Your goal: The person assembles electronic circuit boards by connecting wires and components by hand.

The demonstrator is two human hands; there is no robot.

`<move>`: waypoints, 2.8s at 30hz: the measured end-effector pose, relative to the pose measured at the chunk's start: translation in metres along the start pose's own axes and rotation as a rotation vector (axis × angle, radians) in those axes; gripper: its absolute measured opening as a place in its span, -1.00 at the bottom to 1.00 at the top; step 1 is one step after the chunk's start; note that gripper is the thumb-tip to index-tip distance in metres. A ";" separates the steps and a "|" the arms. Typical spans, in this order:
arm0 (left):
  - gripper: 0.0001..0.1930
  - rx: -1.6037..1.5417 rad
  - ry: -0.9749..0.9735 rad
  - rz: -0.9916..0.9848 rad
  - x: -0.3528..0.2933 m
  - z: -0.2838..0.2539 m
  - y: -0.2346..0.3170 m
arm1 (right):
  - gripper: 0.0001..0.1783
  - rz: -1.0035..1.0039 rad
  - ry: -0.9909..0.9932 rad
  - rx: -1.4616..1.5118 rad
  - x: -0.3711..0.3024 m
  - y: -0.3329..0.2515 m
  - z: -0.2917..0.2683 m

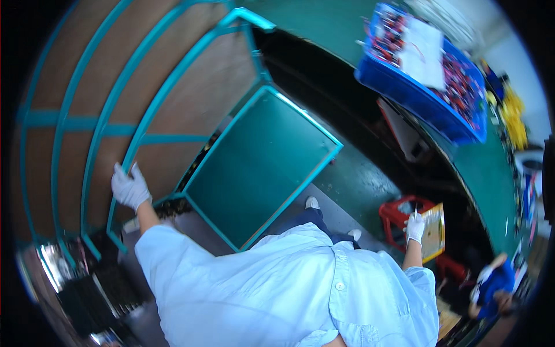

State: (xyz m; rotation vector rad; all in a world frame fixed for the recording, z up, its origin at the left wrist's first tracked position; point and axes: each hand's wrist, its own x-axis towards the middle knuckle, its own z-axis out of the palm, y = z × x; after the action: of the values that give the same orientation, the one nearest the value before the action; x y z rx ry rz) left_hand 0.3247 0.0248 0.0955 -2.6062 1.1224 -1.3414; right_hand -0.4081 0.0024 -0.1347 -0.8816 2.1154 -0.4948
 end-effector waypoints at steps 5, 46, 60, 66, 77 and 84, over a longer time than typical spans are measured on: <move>-0.51 0.035 -0.159 -0.092 0.015 -0.013 0.022 | -0.76 0.545 0.245 0.380 -0.105 0.110 -0.027; -0.04 -1.943 -0.747 2.186 -0.404 -0.587 0.432 | -0.73 -0.403 0.756 0.784 -0.267 0.206 -0.289; 0.18 -2.293 -0.663 1.644 -0.284 -0.444 0.471 | -0.66 -0.470 0.085 0.886 -0.146 -0.028 -0.244; 0.17 -2.309 -0.814 1.375 -0.263 -0.359 0.492 | -0.69 -0.458 0.008 0.784 -0.111 -0.107 -0.201; -0.17 -2.429 0.270 1.229 -0.160 -0.347 0.506 | -0.73 -0.216 -0.047 0.876 -0.096 -0.182 -0.171; -0.19 -2.548 -1.803 0.754 -0.169 -0.324 0.490 | -0.69 -0.300 -0.056 0.669 -0.085 -0.231 -0.161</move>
State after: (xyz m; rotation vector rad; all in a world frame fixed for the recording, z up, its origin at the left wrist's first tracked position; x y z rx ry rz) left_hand -0.2596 -0.1410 0.0310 0.3305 -1.3431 -1.9736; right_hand -0.3968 -0.0850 0.1459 -0.7931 1.5956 -1.2275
